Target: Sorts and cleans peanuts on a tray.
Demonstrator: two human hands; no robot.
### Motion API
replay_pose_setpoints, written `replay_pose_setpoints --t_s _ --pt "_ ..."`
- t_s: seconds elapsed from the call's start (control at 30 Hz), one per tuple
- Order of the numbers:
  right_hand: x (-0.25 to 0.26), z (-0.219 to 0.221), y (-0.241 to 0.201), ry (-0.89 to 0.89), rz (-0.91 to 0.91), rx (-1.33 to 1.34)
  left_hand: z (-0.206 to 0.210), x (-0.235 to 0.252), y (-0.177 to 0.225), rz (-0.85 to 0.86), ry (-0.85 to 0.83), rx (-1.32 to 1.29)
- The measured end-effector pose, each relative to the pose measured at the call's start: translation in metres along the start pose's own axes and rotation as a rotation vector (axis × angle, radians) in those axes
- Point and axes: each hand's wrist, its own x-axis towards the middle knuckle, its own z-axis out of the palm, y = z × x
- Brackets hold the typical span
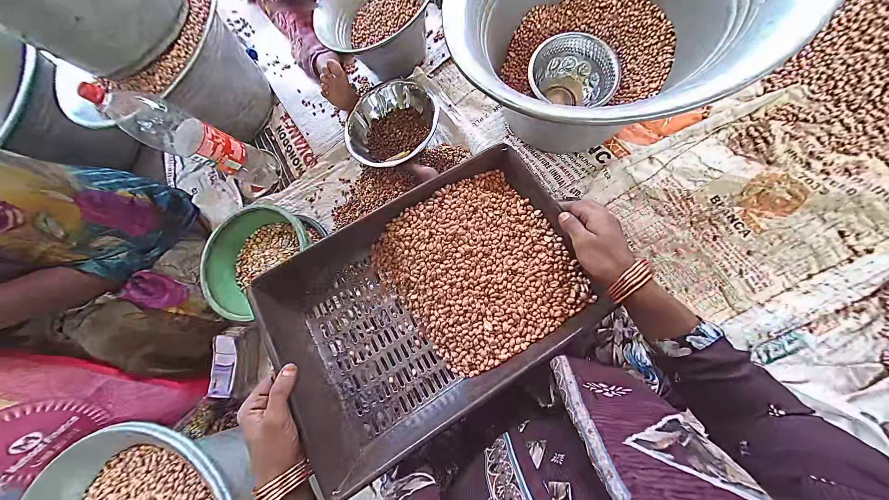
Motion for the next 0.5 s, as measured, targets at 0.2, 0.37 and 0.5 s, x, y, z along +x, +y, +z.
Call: replay_pose_setpoints --t_s 0.2,0.37,0.5 --pt "0.015 -0.001 0.021 0.035 0.059 0.051 -0.053 0.002 0.069 0.406 -0.359 -0.106" --pt "-0.003 -0.034 0.015 -0.009 0.023 -0.064 -0.027 -0.015 0.068 0.223 -0.321 -0.059" --pt "-0.011 -0.043 0.021 -0.021 -0.007 -0.207 -0.015 -0.03 0.002 -0.089 -0.36 0.11"
